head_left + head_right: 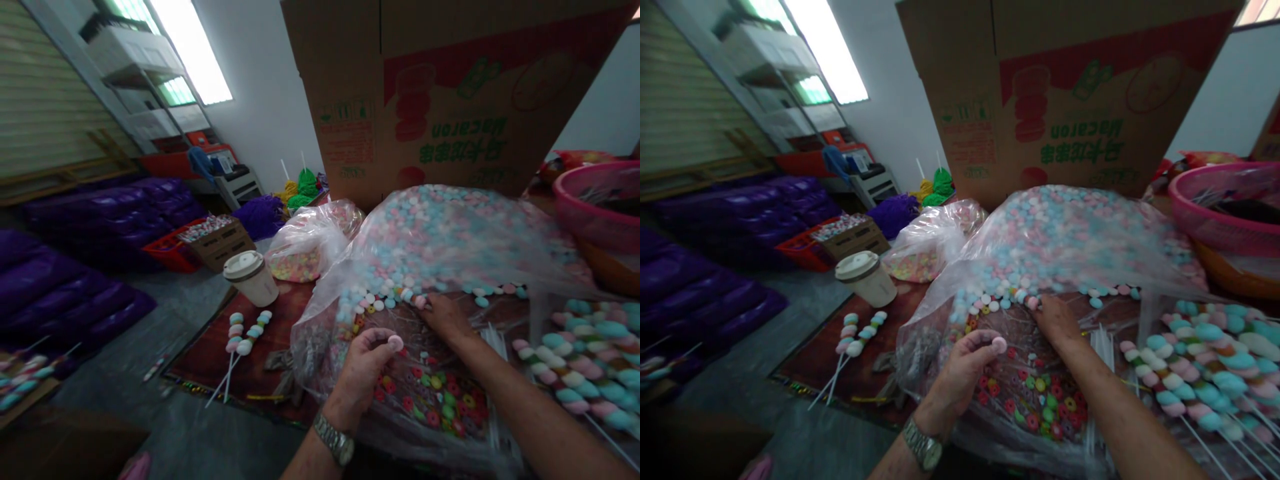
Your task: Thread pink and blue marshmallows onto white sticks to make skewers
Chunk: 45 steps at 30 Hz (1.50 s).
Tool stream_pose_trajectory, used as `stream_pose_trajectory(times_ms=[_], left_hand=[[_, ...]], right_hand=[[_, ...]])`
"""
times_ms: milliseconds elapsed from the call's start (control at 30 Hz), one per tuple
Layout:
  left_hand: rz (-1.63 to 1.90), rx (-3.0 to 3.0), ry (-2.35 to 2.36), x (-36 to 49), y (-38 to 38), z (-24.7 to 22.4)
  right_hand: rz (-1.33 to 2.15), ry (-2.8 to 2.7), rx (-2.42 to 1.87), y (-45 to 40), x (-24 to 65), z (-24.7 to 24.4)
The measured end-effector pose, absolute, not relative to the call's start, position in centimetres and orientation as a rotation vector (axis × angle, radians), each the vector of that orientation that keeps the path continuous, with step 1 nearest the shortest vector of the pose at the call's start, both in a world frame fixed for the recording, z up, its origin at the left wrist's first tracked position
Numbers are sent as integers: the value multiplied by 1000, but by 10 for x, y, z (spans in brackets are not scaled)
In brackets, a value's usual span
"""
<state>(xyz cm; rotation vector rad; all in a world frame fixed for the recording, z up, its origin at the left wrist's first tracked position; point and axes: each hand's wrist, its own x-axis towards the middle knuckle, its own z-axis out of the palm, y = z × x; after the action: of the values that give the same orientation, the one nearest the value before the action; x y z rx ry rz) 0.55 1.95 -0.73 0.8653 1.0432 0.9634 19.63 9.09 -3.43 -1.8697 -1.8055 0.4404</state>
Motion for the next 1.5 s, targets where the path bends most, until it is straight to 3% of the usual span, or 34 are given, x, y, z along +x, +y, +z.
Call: stream_pose_trajectory(times_ms=[200,433,633,900,1100,1500], left_hand=[[1010,886,1053,2,14,-2],[988,1017,919,22,10,19],[1036,1145,986,20,4,19],[998,1131,879,21,-5,20],[1208,797,916,18,0,9],[1338,1475,1275,10,-4,10]], right_hand=[[612,-1738,-1755,66,204,-24],[1089,-1320,-1186,7,164,8],[1339,-1159,-1116,-13,156,23],[1329,-1085,-1070,-17,149,24],[1018,-1533,-1362,-49,178,24],[593,-1916,-1615,-71,180,-5]])
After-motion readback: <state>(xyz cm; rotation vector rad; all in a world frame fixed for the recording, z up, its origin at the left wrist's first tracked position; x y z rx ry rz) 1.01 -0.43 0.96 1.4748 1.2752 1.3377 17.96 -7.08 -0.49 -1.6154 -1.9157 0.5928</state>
